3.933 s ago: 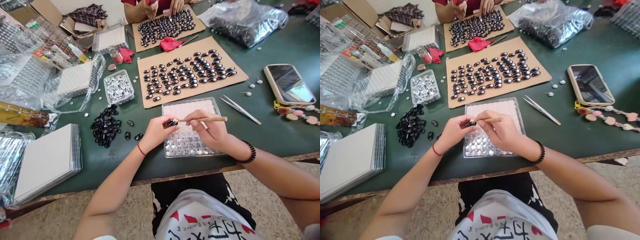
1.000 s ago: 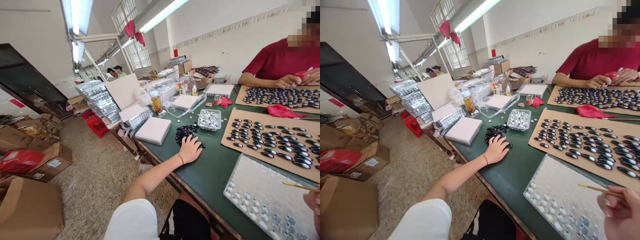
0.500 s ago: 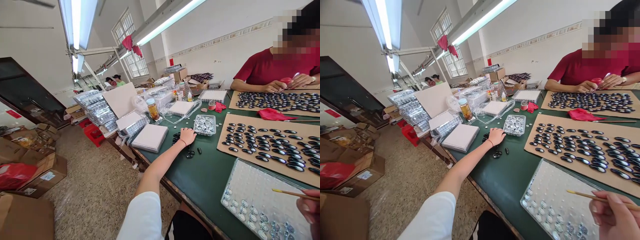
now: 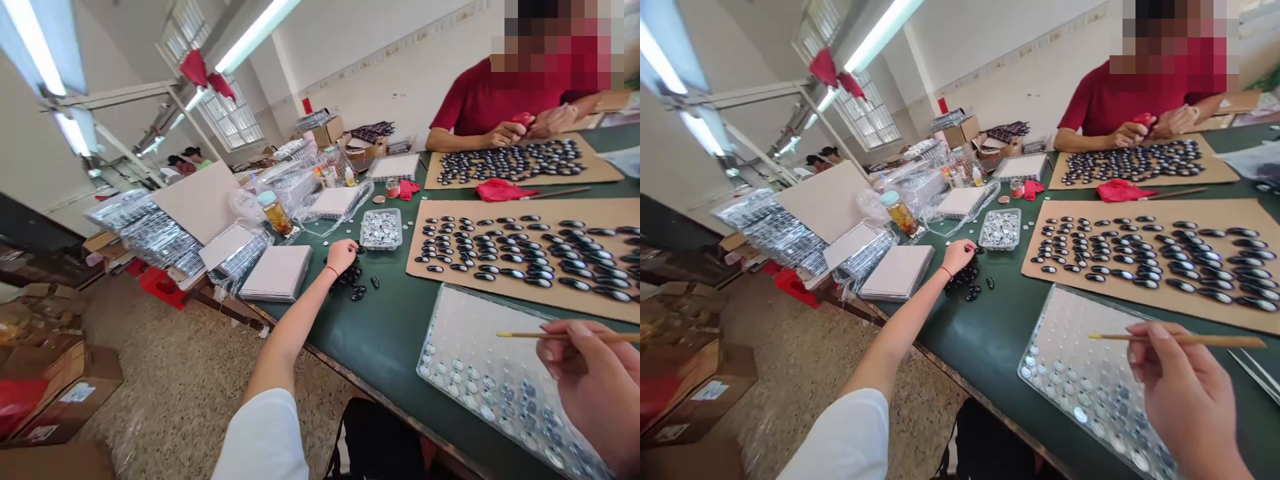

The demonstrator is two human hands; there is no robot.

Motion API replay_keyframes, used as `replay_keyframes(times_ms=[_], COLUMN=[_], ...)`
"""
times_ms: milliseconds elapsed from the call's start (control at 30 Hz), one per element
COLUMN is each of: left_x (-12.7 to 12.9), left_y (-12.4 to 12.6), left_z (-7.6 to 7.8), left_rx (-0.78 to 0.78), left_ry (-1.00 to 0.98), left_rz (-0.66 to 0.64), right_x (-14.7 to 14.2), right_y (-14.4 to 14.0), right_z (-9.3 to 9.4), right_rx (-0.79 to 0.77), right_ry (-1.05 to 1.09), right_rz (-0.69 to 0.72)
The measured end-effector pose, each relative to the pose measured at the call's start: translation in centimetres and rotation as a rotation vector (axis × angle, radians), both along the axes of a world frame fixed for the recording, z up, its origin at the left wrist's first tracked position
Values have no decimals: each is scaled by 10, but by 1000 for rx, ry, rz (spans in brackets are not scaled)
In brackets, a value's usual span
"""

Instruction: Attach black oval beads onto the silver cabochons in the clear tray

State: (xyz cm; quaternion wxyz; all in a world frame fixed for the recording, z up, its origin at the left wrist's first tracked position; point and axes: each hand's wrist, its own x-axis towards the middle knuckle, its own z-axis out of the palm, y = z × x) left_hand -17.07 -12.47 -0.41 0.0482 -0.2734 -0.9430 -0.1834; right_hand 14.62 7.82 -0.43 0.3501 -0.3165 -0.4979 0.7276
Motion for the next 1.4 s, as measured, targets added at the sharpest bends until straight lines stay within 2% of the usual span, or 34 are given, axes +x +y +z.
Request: replay_keyframes(times_ms=[100,233,400,500,600,700,800,867,1167,1300,1400], left_x=[-4,-7,-18,-30,-36,-34,-21,-7,80,103,117], left_y=[-7,-10,20,39,41,30,21,17,-15,-13,-12], left_z=[2,5,22,30,23,6,-9,-13,-6,-7,-11], left_rx=[63,155,254,254,179,49,-66,-111,-223,-215,-217], left_ry=[-29,-73,-69,-45,-33,-53,-70,-56,71,162,209], left_rz=[19,20,-34,-55,-38,-62,-161,-226,-454,-448,-502], right_x=[1,3,3,3,3,3,4,4,0,-1,-1], right_y=[-8,-9,-8,-8,-8,-8,-9,-9,-6,-8,-6], right_z=[20,22,17,17,19,21,22,19,-4,-5,-7], right_rx=[-27,1,27,33,40,32,17,21,91,103,133], right_ry=[2,23,41,57,52,25,-1,-12,13,18,12], right_rz=[56,60,95,93,84,83,86,89,37,62,56])
